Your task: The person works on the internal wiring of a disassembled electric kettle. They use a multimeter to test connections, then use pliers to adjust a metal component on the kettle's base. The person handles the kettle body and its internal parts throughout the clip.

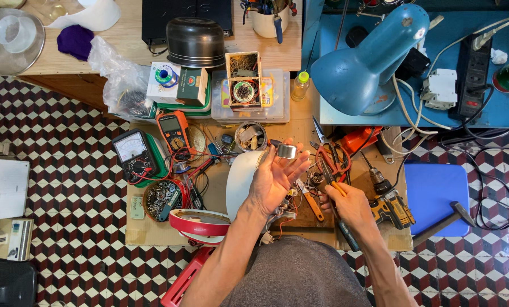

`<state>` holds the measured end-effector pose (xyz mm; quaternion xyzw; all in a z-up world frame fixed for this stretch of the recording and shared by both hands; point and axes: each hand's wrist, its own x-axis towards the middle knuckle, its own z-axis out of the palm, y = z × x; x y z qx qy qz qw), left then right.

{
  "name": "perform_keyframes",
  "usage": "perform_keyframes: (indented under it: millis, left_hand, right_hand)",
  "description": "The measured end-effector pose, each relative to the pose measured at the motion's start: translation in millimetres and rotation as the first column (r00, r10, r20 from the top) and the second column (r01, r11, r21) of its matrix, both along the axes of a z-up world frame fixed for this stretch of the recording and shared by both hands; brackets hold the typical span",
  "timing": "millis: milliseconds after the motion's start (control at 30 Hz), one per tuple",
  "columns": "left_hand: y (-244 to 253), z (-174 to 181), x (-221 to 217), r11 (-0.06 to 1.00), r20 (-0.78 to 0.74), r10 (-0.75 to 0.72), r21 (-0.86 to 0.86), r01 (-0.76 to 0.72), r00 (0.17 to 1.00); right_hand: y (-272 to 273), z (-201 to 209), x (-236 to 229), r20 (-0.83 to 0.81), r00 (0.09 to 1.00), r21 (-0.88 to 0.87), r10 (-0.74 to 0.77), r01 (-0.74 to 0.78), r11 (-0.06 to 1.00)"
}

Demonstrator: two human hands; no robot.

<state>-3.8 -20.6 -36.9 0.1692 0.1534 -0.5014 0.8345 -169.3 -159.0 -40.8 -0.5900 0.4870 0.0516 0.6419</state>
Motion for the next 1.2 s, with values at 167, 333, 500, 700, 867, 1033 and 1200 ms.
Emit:
perform_keyframes:
  millis: [167,333,500,700,867,1033,1200]
  left_hand:
    - [3.4,-0.4,0.3,1.000,0.010,0.002,-0.006,-0.002,1.000]
    - [17.2,19.4,2.4,0.997,0.027,0.030,-0.071,-0.028,0.999]
    - [65.8,43.2,13.3,0.972,0.219,0.219,0.033,-0.232,0.951]
    - [160.1,66.2,7.9,0.797,0.391,0.403,0.294,-0.527,0.827]
    - [210.6,51.7,-15.3,0.706,0.478,0.368,0.415,-0.574,0.797]
    - [218.0,22.3,1.6,0.705,0.482,0.120,0.574,-0.416,0.868]
    - [218.0,-13.1,49.8,0.724,0.470,-0.230,0.668,-0.173,0.852]
  right_hand:
    - [-27.9,-63.4,-2.1,-0.217,0.975,-0.076,0.047,-0.065,0.995]
    - [-57.4,-144.8,-13.7,-0.456,0.864,-0.541,0.214,-0.460,0.704]
    - [-77.9,-198.6,-24.1,-0.460,0.827,-0.558,0.324,-0.553,0.619]
    - [-68.1,-173.0,-19.1,-0.386,0.828,-0.638,0.407,-0.558,0.530]
    - [-29.2,-99.3,-7.3,-0.148,0.921,-0.664,0.360,-0.362,0.654]
    - [38.2,-20.4,4.4,0.081,0.964,-0.477,0.254,-0.187,0.859]
    - [97.1,23.6,29.0,0.228,0.963,-0.364,0.145,-0.054,0.930]
